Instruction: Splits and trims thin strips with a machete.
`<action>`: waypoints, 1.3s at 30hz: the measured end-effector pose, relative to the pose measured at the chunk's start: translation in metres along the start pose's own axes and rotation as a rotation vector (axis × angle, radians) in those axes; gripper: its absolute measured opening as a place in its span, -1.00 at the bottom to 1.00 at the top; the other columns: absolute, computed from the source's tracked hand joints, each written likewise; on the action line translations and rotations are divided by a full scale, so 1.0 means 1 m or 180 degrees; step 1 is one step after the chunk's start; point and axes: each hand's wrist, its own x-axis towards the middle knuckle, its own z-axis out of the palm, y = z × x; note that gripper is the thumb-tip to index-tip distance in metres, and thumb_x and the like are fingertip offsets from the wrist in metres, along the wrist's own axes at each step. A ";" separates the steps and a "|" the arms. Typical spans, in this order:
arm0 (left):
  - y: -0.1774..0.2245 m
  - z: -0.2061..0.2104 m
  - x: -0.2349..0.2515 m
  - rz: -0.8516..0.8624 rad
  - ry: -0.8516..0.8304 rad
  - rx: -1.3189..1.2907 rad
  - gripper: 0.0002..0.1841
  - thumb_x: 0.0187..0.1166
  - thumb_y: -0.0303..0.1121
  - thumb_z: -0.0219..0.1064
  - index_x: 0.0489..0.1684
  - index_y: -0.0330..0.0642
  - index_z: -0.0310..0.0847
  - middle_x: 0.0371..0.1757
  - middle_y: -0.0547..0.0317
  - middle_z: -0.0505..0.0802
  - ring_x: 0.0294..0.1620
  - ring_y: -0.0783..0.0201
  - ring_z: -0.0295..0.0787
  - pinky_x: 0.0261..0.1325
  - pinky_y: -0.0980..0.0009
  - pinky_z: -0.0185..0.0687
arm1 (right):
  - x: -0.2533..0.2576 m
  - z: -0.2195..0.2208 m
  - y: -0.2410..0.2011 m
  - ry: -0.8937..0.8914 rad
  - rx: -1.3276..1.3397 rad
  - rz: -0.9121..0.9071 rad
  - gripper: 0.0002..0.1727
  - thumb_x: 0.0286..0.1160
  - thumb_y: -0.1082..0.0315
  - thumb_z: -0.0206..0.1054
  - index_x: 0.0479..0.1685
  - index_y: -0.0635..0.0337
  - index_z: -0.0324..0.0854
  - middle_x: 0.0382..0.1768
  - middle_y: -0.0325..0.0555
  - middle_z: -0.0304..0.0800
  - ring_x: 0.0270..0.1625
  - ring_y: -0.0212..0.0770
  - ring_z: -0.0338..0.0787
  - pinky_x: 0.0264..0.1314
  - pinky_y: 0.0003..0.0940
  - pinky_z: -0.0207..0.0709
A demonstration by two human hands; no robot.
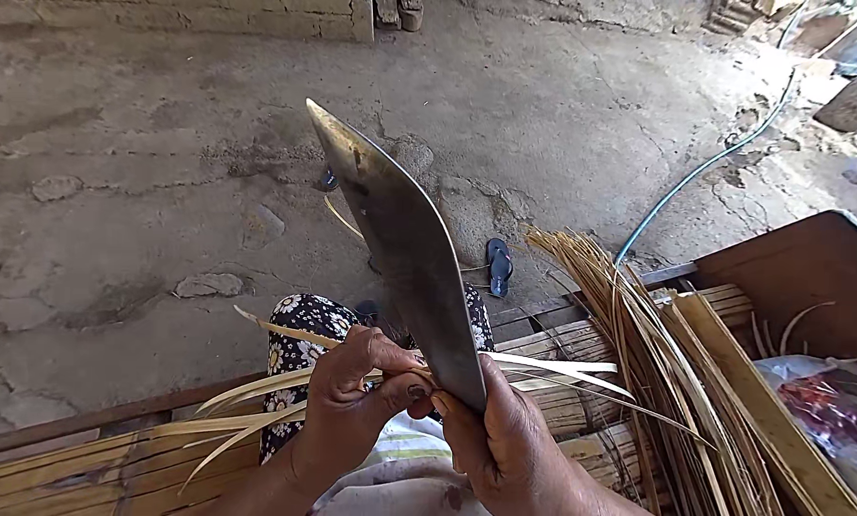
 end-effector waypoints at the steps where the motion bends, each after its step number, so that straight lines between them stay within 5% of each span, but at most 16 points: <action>1: -0.001 0.000 -0.001 0.0015 0.0013 0.0014 -0.85 0.60 -0.14 0.44 -0.08 0.07 0.79 -0.16 0.52 0.87 -0.10 0.64 0.69 0.14 0.59 0.51 | 0.001 0.000 -0.001 -0.0017 0.0003 0.0049 -0.83 0.72 0.38 0.14 0.10 0.28 0.41 -0.36 -0.20 0.78 -0.54 -0.60 0.65 -0.46 -0.75 0.56; 5: -0.003 0.002 -0.004 0.0040 0.0043 0.0062 -0.86 0.60 -0.15 0.45 -0.10 0.07 0.79 -0.15 0.52 0.88 -0.09 0.62 0.69 0.17 0.55 0.49 | 0.004 -0.006 -0.006 -0.0237 -0.0093 0.0231 -0.82 0.70 0.38 0.17 0.12 0.26 0.42 -0.44 -0.23 0.69 -0.56 -0.56 0.63 -0.48 -0.72 0.57; 9: 0.000 0.001 -0.004 -0.0082 -0.0051 -0.0214 -0.85 0.54 -0.18 0.50 -0.07 0.06 0.78 -0.12 0.51 0.86 -0.02 0.60 0.75 0.17 0.61 0.63 | 0.004 -0.013 -0.008 -0.0211 -0.0965 -0.0203 -0.79 0.66 0.34 0.19 0.13 0.20 0.46 -0.54 -0.23 0.58 -0.57 -0.43 0.60 -0.54 -0.64 0.49; 12: 0.004 0.000 0.000 -0.0212 -0.0009 -0.0415 -0.82 0.45 -0.27 0.56 -0.09 0.05 0.73 -0.12 0.48 0.89 -0.05 0.56 0.84 0.10 0.61 0.78 | 0.011 -0.027 -0.008 -0.0595 -0.0544 -0.0077 -0.80 0.69 0.34 0.21 0.13 0.22 0.52 -0.45 -0.22 0.75 -0.51 -0.52 0.68 -0.46 -0.68 0.56; 16: 0.001 -0.001 0.003 -0.0219 0.0008 -0.0432 -0.86 0.46 -0.27 0.56 -0.17 0.04 0.73 -0.17 0.45 0.88 -0.09 0.54 0.84 0.08 0.59 0.78 | 0.016 -0.018 -0.004 -0.0353 -0.1078 -0.0301 -0.89 0.65 0.34 0.17 -0.04 0.18 0.51 -0.60 -0.28 0.58 -0.62 -0.44 0.58 -0.58 -0.60 0.47; 19: 0.002 -0.001 0.005 -0.0194 -0.0039 -0.0435 -0.87 0.47 -0.27 0.56 -0.16 0.05 0.75 -0.14 0.47 0.89 -0.05 0.56 0.84 0.10 0.59 0.78 | 0.021 -0.024 -0.009 -0.0679 -0.0799 0.0007 -0.85 0.64 0.35 0.21 0.03 0.19 0.50 -0.50 -0.27 0.73 -0.51 -0.48 0.69 -0.45 -0.61 0.58; 22: 0.002 -0.001 0.009 -0.0213 -0.0051 -0.0476 -0.87 0.47 -0.27 0.55 -0.17 0.05 0.74 -0.15 0.45 0.90 -0.06 0.55 0.85 0.09 0.58 0.79 | 0.022 -0.016 -0.009 -0.0374 -0.1304 -0.0188 -0.87 0.57 0.35 0.20 -0.05 0.18 0.51 -0.62 -0.29 0.55 -0.64 -0.41 0.59 -0.60 -0.56 0.49; 27: 0.003 -0.002 0.017 -0.0325 0.0074 -0.0382 -0.88 0.43 -0.26 0.57 -0.21 0.07 0.76 -0.17 0.49 0.90 -0.10 0.56 0.85 0.04 0.59 0.80 | 0.030 -0.013 -0.005 -0.0251 -0.1620 -0.0265 -0.87 0.59 0.37 0.18 -0.03 0.20 0.51 -0.61 -0.26 0.56 -0.65 -0.37 0.58 -0.61 -0.53 0.50; 29: 0.003 -0.003 0.020 -0.0369 0.0169 -0.0045 -0.73 0.38 -0.15 0.60 -0.07 0.06 0.71 -0.17 0.49 0.88 -0.12 0.55 0.83 0.01 0.58 0.80 | 0.034 -0.006 -0.001 -0.0037 -0.1774 -0.0344 -0.86 0.52 0.40 0.19 -0.05 0.21 0.54 -0.59 -0.21 0.57 -0.67 -0.30 0.59 -0.65 -0.45 0.49; 31: 0.007 -0.009 0.025 -0.0262 -0.0014 0.0506 -0.35 0.34 0.13 0.55 0.28 -0.05 0.48 -0.19 0.52 0.77 -0.19 0.63 0.74 -0.11 0.65 0.74 | 0.040 -0.007 -0.003 -0.0148 -0.1004 -0.0063 -0.79 0.45 0.41 0.28 0.02 0.21 0.57 -0.51 -0.23 0.67 -0.55 -0.38 0.67 -0.51 -0.50 0.57; 33: 0.021 -0.014 0.026 -0.0198 -0.0227 0.0760 -0.17 0.29 0.30 0.50 0.39 -0.13 0.42 -0.20 0.56 0.73 -0.25 0.77 0.62 -0.23 0.77 0.59 | 0.043 -0.008 -0.004 -0.0480 0.0661 0.0317 -0.79 0.56 0.45 0.35 0.10 0.25 0.59 -0.36 -0.29 0.74 -0.45 -0.59 0.68 -0.42 -0.69 0.60; 36: 0.038 -0.019 0.030 0.0020 -0.0131 0.0884 -0.43 0.39 0.15 0.52 0.13 -0.13 0.68 -0.11 0.51 0.87 -0.09 0.73 0.77 -0.02 0.73 0.73 | 0.043 0.014 -0.003 -0.0513 0.2397 0.0376 -0.89 0.59 0.48 0.35 -0.02 0.17 0.59 -0.40 -0.43 0.70 -0.50 -0.67 0.62 -0.48 -0.73 0.57; 39: 0.039 -0.020 0.035 0.0319 0.0107 0.0712 -0.67 0.57 0.04 0.40 0.02 0.02 0.76 -0.11 0.59 0.87 -0.04 0.74 0.77 0.05 0.73 0.70 | 0.047 0.034 -0.005 -0.0163 0.2777 0.0044 -0.87 0.60 0.53 0.31 0.01 0.18 0.62 -0.35 -0.40 0.73 -0.48 -0.67 0.63 -0.46 -0.73 0.58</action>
